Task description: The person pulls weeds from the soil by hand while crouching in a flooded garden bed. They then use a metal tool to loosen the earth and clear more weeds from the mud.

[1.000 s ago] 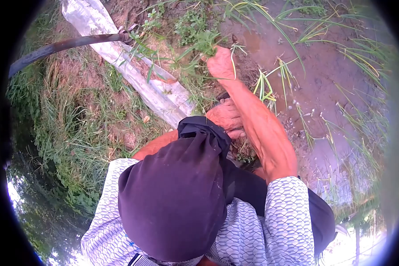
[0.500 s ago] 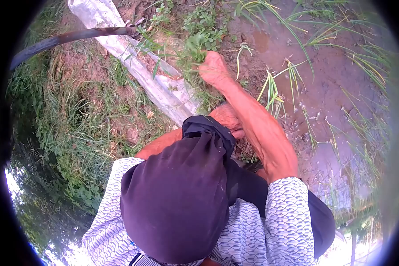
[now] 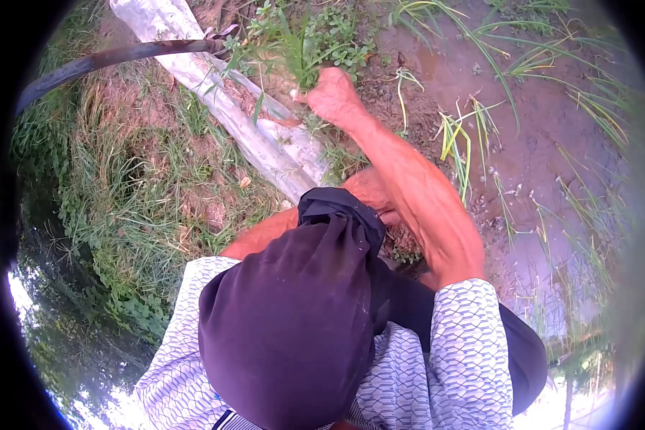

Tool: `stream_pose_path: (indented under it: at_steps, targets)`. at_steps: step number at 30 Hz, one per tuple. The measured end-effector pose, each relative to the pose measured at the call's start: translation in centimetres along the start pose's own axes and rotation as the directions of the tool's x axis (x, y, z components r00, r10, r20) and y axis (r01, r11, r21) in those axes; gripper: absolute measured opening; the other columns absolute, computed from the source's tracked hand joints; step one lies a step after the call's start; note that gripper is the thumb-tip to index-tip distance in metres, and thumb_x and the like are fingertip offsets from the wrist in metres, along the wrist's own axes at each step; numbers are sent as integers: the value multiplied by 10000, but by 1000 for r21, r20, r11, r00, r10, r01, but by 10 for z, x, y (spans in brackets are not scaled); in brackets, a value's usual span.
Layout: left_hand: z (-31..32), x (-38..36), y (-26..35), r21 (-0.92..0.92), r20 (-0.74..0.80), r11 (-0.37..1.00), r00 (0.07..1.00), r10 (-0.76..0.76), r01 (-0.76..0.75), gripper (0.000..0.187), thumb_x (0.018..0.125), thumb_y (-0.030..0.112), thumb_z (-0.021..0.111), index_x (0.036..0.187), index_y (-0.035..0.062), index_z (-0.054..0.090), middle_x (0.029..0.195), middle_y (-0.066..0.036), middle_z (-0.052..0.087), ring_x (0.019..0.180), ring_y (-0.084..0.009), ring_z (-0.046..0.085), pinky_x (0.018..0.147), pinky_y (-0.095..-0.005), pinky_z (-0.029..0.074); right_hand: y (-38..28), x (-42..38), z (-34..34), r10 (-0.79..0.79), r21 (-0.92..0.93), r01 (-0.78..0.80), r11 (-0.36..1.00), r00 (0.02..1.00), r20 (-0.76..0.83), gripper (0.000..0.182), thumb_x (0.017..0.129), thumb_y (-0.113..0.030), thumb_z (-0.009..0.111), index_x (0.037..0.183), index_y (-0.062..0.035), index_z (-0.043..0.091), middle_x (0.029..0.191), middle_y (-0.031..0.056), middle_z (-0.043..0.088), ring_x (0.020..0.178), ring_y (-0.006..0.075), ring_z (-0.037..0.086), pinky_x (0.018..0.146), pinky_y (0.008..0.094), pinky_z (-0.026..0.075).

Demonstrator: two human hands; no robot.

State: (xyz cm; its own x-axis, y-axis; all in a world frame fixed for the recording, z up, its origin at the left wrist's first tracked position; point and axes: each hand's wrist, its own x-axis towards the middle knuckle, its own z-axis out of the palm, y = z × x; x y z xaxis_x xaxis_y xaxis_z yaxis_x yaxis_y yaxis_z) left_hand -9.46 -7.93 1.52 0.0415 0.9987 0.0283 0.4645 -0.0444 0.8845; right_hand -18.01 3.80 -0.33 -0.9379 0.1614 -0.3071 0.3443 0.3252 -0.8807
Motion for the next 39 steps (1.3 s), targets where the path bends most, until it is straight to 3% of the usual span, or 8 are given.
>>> stream_pose_path:
  at_steps: [4,7,14,17,20,24,32,39]
  targets:
    - [3,1,-8,-45,-22,996,997,76,-77,440,813,339,658,1144,52,621,1170,-124,614,1162,-332,541,1058,-451,391,37,0,-30,-216,-741,324,588,946,242,236,845,-191,675,797,40,676,703,201,628,717,342,629,759,407,514]
    - [5,5,-8,-70,-34,993,995,93,-95,431,805,338,672,1119,46,630,1146,-120,623,1139,-332,552,1045,-455,397,68,-6,-40,11,-78,-8,997,999,43,142,779,-101,629,861,11,660,730,198,616,726,376,613,760,441,513]
    - [12,4,2,-57,-95,998,995,-14,9,414,822,329,672,1114,37,631,1172,-124,619,1182,-350,529,1080,-479,368,49,-50,-13,-418,-356,463,812,886,199,357,652,-69,659,1008,-40,642,869,156,607,899,352,592,789,444,511]
    - [24,10,13,-1,-238,999,971,-39,40,425,829,325,664,1135,34,622,1195,-131,614,1205,-351,523,1097,-492,348,56,-44,14,-292,-377,340,861,939,181,333,661,-77,705,988,-44,657,817,113,612,886,326,598,785,427,507]
    - [-8,11,6,-22,-54,999,998,39,-40,434,834,319,655,1155,30,611,1207,-134,610,1213,-344,521,1107,-499,333,52,-29,6,233,317,-236,919,971,46,279,648,-37,691,925,-41,655,744,86,586,862,309,595,761,419,494]
    - [-2,8,4,-126,46,992,999,-23,29,431,831,314,654,1147,24,611,1190,-135,616,1194,-340,529,1101,-500,337,61,-33,-7,-413,-184,407,895,911,8,385,647,2,640,1028,-54,654,882,110,602,867,316,582,786,435,479]
    - [-5,11,-1,-95,31,995,999,4,-1,424,823,309,661,1133,23,616,1175,-135,620,1180,-340,536,1094,-500,344,56,-38,20,-519,-257,539,802,842,147,318,664,-34,639,980,-52,670,980,103,605,936,310,553,830,403,478]
    - [-6,11,3,-75,25,997,1000,3,-1,418,817,305,667,1120,22,621,1162,-135,624,1168,-339,542,1088,-499,351,40,-2,-1,116,302,6,953,916,-384,201,845,-188,729,952,-30,665,789,87,672,704,243,633,679,403,500]
